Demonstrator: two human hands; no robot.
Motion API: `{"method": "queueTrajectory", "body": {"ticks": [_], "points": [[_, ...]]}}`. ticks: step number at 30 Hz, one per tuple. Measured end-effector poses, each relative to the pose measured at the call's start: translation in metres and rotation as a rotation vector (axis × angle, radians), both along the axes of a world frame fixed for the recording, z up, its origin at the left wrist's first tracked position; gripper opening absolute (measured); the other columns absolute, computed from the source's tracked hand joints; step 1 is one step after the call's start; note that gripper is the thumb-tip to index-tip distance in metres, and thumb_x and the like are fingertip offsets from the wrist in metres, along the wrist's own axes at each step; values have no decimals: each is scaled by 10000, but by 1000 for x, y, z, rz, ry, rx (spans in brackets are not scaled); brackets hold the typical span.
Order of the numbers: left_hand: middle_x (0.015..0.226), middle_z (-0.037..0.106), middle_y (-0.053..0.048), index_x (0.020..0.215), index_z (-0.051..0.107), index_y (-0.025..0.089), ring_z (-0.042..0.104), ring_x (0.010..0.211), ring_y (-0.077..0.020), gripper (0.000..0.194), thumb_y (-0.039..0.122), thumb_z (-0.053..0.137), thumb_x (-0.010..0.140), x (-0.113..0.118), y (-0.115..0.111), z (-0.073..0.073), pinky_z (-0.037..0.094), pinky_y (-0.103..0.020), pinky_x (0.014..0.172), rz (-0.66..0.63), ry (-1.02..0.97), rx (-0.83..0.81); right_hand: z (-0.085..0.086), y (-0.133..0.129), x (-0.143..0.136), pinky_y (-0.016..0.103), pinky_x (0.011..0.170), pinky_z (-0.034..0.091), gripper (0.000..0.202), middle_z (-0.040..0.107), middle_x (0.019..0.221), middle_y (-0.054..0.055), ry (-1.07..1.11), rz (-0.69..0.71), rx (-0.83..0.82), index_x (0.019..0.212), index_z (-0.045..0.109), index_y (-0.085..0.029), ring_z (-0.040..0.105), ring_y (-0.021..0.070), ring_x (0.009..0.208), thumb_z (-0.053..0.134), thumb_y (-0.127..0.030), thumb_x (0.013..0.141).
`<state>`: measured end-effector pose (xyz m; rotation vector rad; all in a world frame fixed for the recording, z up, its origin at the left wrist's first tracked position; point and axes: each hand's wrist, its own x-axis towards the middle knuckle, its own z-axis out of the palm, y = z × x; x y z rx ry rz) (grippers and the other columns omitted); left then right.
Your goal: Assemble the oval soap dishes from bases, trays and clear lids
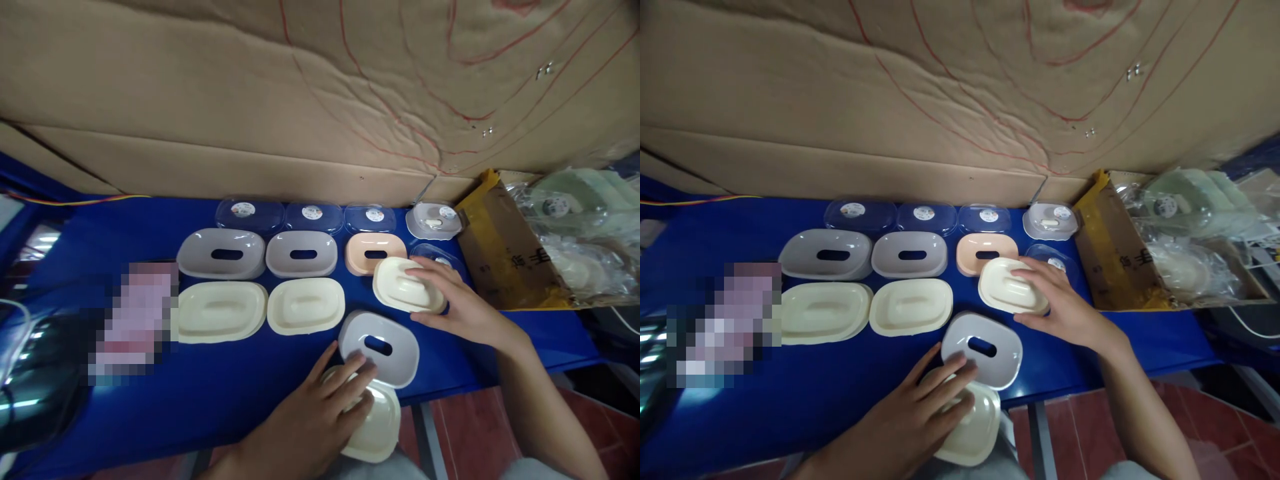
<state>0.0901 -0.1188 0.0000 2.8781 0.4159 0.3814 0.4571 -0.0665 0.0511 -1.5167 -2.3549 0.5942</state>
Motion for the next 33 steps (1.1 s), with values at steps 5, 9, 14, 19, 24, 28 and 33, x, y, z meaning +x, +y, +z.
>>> {"method": "queueTrajectory", "body": {"ticks": [5, 9, 14, 19, 24, 28, 33], "points": [[1594, 635, -32, 1359, 724, 271, 416, 1599, -278, 314, 426, 624, 1105, -36, -1, -5, -32, -535, 1415, -23, -46, 47, -33, -22, 6, 627, 1279, 405, 600, 470, 1731, 118, -48, -94, 60, 1541, 528, -370, 439, 374, 1619, 764, -420, 991], [1568, 653, -37, 1363, 724, 302, 461, 1573, -278, 310, 442, 664, 1094, -47, -6, -15, 96, -549, 1414, -29, -50, 122, -43, -43, 8, 596, 1270, 445, 603, 454, 1738, 111, -26, -130, 55, 1535, 534, -365, 424, 358, 1629, 768, -355, 979], [1571, 648, -56, 1368, 719, 299, 479, 1555, -300, 327, 473, 646, 1101, -45, -6, -18, 133, -576, 1404, -42, -77, 160, -41, -43, -9, 600, 1298, 423, 607, 455, 1750, 98, -8, -62, 33, 1525, 559, -357, 414, 349, 1640, 768, -289, 959], [1588, 629, -41, 1409, 695, 310, 478, 1549, -295, 313, 406, 595, 1128, -45, -6, -17, 13, -596, 1407, -46, -18, 182, -42, -22, -23, 655, 1353, 308, 687, 483, 1739, 122, -20, 76, 27, 1567, 537, -341, 454, 352, 1621, 833, -400, 950], [1586, 625, -45, 1411, 687, 311, 491, 1535, -291, 313, 406, 625, 1119, -40, -5, -17, 65, -591, 1409, -37, -24, 221, -46, -19, -10, 593, 1302, 414, 584, 466, 1745, 127, -3, -19, 129, 1606, 503, -346, 441, 336, 1625, 693, -443, 1063], [1576, 632, -43, 1375, 706, 299, 497, 1529, -279, 299, 436, 624, 1122, -30, -5, -16, 76, -586, 1411, -48, -49, 230, -54, -27, 8, 668, 1273, 388, 529, 500, 1707, 136, -96, -215, 245, 1606, 488, -362, 466, 378, 1591, 622, -396, 1096], [1553, 653, -32, 1319, 731, 296, 508, 1510, -278, 302, 489, 607, 1123, -19, -2, -14, -11, -606, 1412, -60, -103, 222, -55, -40, 31, 660, 1174, 463, 412, 626, 1559, 124, -134, -314, 242, 1488, 554, -360, 591, 385, 1458, 605, -365, 1079]]}}
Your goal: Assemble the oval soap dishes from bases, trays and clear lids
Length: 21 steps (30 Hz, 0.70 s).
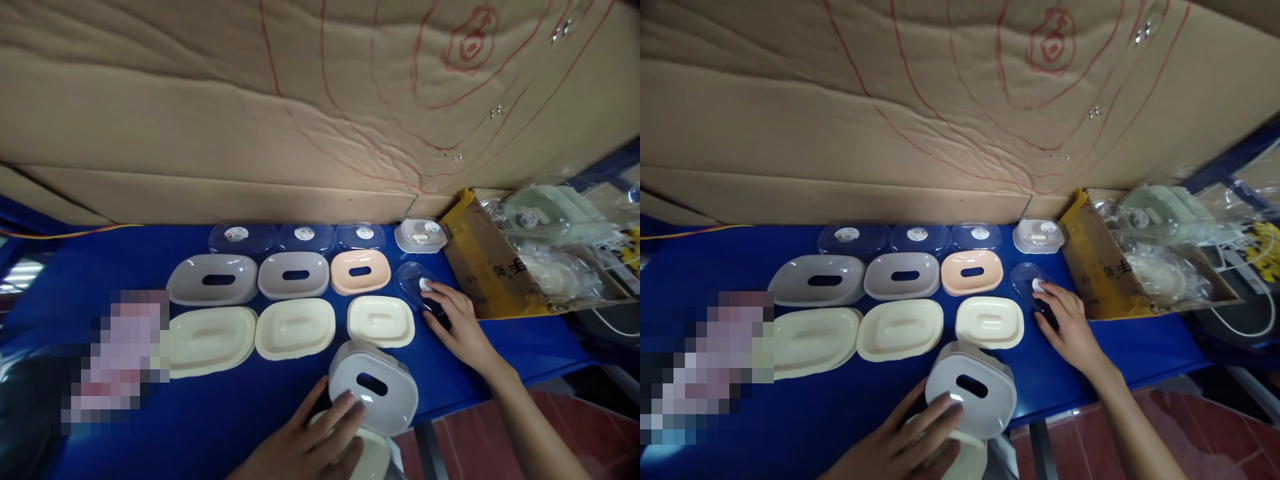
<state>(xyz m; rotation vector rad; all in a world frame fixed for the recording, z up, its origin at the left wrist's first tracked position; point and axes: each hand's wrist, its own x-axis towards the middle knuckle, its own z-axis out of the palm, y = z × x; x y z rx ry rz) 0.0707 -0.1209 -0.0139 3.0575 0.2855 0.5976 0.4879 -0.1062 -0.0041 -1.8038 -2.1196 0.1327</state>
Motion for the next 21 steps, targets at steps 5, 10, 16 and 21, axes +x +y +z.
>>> {"method": "queueTrajectory", "body": {"ticks": [5, 10, 16, 21], "points": [[1534, 669, -36, 1347, 732, 280, 482, 1531, -287, 293, 412, 576, 1137, 2, 2, 4, -22, -617, 1413, 29, 25, -3, 4, -1, 19, 657, 1170, 452, 316, 633, 1480, 130, 10, -45, 3, 1359, 606, -335, 600, 391, 1421, 617, -404, 1051], [1548, 666, -77, 1326, 734, 229, 404, 1612, -315, 274, 341, 660, 1088, 2, -2, 1, 52, -613, 1418, 131, -48, -64, 1, 16, 21, 695, 1251, 380, 730, 375, 1745, 181, -8, -108, -101, 1634, 398, -341, 374, 440, 1632, 681, -604, 1014], [1617, 624, -108, 1339, 721, 203, 383, 1646, -297, 294, 337, 664, 1084, 4, -2, -2, 48, -590, 1423, 214, -45, -126, 1, 27, 25, 686, 1269, 384, 707, 424, 1741, 168, 1, -30, -141, 1655, 418, -354, 432, 418, 1612, 646, -610, 1036], [1633, 609, -136, 1345, 718, 164, 404, 1643, -297, 292, 303, 631, 1104, 7, -2, -4, 112, -569, 1423, 286, -124, -193, 26, 57, 36, 650, 1315, 349, 668, 366, 1794, 130, 9, 8, -67, 1679, 418, -361, 385, 394, 1648, 582, -582, 1071]]}}
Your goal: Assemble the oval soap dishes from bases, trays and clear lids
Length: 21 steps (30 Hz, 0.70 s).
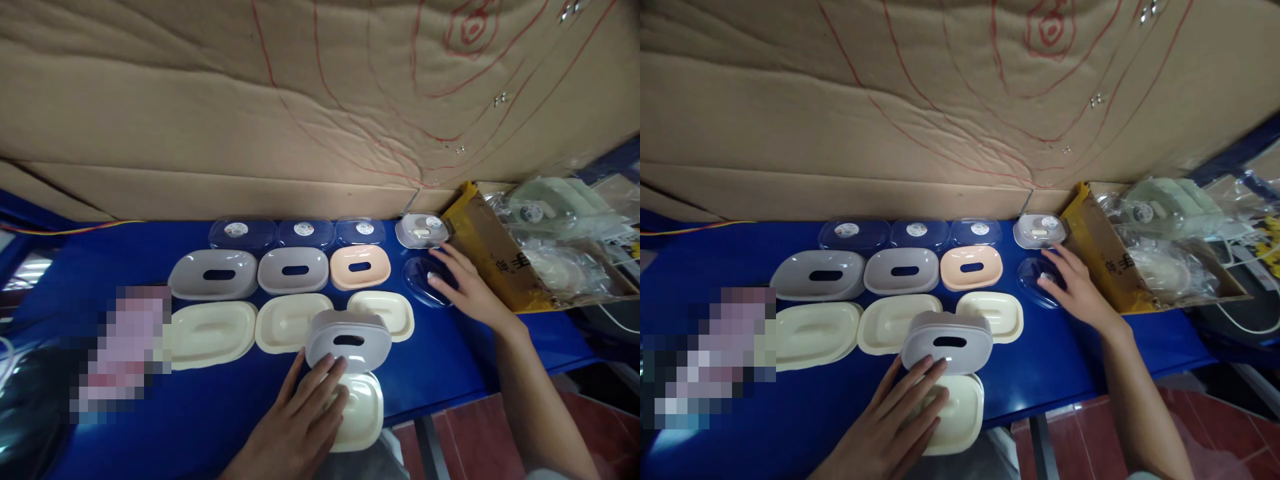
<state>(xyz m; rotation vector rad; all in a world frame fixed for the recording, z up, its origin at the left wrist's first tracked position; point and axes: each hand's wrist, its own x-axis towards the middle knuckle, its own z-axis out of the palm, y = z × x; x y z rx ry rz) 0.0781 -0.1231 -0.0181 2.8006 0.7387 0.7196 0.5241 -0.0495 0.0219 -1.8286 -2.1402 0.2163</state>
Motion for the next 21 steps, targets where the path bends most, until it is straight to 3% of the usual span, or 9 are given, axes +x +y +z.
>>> {"method": "queueTrajectory", "body": {"ticks": [2, 5, 8, 12, 17, 21], "points": [[1630, 612, -141, 1341, 720, 157, 399, 1648, -296, 283, 280, 626, 1105, 1, 0, 0, 130, -558, 1422, 21, -34, -23, 7, 27, 6, 654, 1330, 319, 715, 314, 1819, 148, -32, -36, 58, 1710, 376, -322, 335, 407, 1669, 569, -570, 1068], [1621, 615, -162, 1334, 720, 142, 405, 1646, -303, 274, 239, 622, 1098, 1, 1, 1, 161, -560, 1415, 46, -51, -21, 8, 68, 13, 754, 1297, 282, 881, 239, 1843, 185, -149, -106, 24, 1743, 309, -278, 276, 493, 1672, 651, -589, 993], [1601, 634, -154, 1332, 721, 146, 431, 1631, -295, 273, 211, 651, 1076, 0, 1, 1, 165, -552, 1415, 74, -67, -25, 2, 94, 14, 802, 1246, 302, 933, 296, 1819, 193, -212, -108, -43, 1756, 274, -292, 302, 523, 1644, 669, -592, 965], [1545, 688, -117, 1308, 737, 176, 473, 1601, -280, 257, 220, 689, 1059, 0, -1, -3, 162, -545, 1418, 133, -127, -60, -2, 101, 12, 785, 1202, 361, 920, 448, 1717, 167, -222, -87, -54, 1711, 374, -354, 419, 522, 1549, 724, -639, 910], [1515, 710, -101, 1288, 750, 207, 520, 1559, -269, 241, 253, 704, 1055, 0, -1, -6, 160, -548, 1413, 156, -132, -86, -2, 114, 15, 792, 1273, 257, 1187, 409, 1717, 186, -185, -91, -106, 1708, 374, -310, 362, 535, 1592, 910, -639, 701], [1536, 687, -118, 1301, 748, 212, 522, 1550, -278, 267, 286, 717, 1047, -1, 0, -6, 157, -555, 1408, 162, -130, -67, 1, 123, 14, 655, 1275, 406, 1185, 487, 1682, 164, -124, -29, -177, 1721, 325, -286, 484, 446, 1549, 895, -593, 729]]}}
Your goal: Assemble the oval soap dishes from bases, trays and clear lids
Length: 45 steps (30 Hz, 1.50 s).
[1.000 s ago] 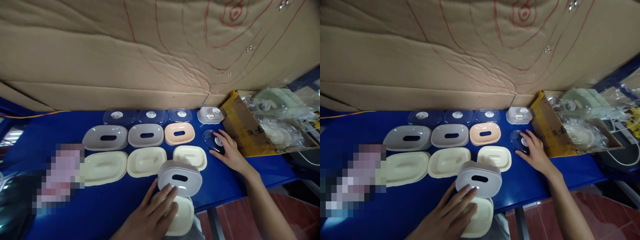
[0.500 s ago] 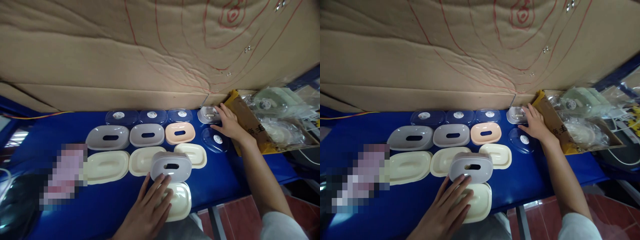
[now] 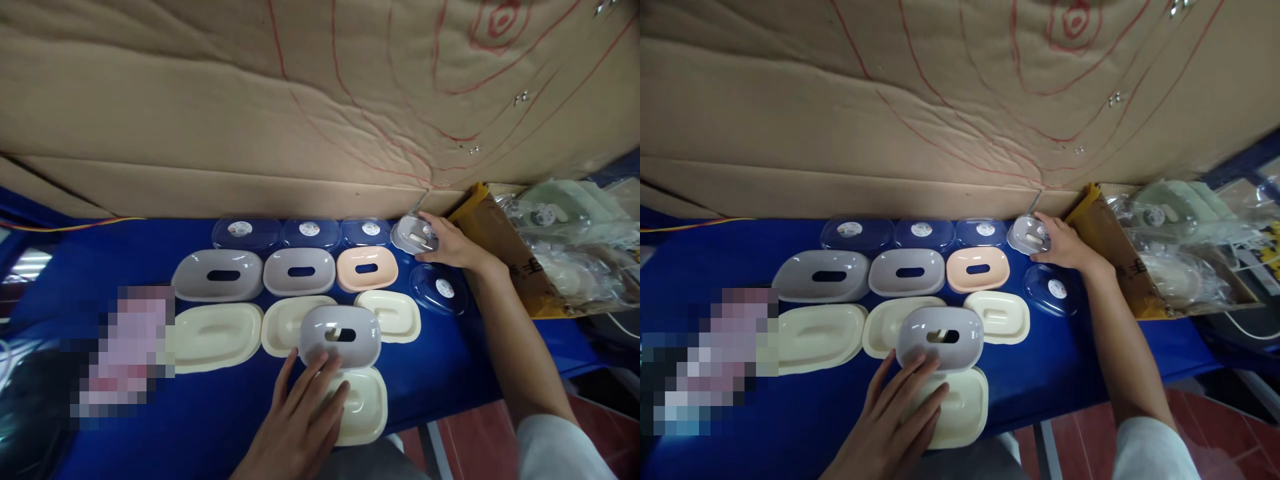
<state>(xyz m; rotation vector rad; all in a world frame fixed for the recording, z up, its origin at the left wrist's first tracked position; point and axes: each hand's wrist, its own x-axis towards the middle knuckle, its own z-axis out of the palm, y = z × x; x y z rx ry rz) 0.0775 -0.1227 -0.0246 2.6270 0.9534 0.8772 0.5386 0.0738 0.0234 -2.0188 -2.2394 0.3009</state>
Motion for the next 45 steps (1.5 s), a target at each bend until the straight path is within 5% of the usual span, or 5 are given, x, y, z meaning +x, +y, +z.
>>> {"method": "queueTrajectory", "body": {"ticks": [10, 17, 31, 38, 45], "points": [[1534, 686, -111, 1297, 745, 221, 539, 1536, -263, 257, 265, 712, 1046, 1, 1, 1, 173, -533, 1403, 28, -50, -36, 58, -43, -68, 609, 1303, 411, 1078, 429, 1724, 135, 252, 206, 19, 1737, 287, -311, 479, 419, 1554, 853, -584, 862], [1540, 677, -121, 1302, 744, 216, 508, 1562, -270, 265, 253, 712, 1042, 0, 1, 0, 171, -546, 1403, 29, -54, -20, 51, -38, -121, 629, 1335, 351, 1146, 403, 1749, 110, 207, 376, -126, 1772, 193, -396, 392, 397, 1623, 880, -520, 864], [1521, 675, -167, 1280, 758, 173, 460, 1598, -272, 230, 191, 665, 1070, 3, 4, -1, 180, -530, 1398, 6, -119, -41, 33, -40, -119, 710, 1309, 296, 1200, 284, 1820, 154, 158, 450, -75, 1786, 93, -403, 291, 451, 1672, 851, -631, 883], [1522, 681, -173, 1272, 761, 172, 479, 1585, -262, 216, 206, 672, 1078, 2, 3, 0, 198, -515, 1393, 5, -115, -63, 40, -44, -118, 637, 1291, 411, 1086, 436, 1714, 155, 227, 422, 61, 1768, 199, -355, 452, 409, 1566, 832, -582, 916], [1485, 715, -169, 1257, 762, 156, 512, 1559, -260, 204, 214, 663, 1088, 3, 3, 2, 197, -517, 1395, 25, -123, -44, 60, -102, -83, 665, 1292, 422, 1084, 433, 1715, 149, 185, 156, 192, 1761, 236, -352, 470, 434, 1559, 838, -618, 899]]}}
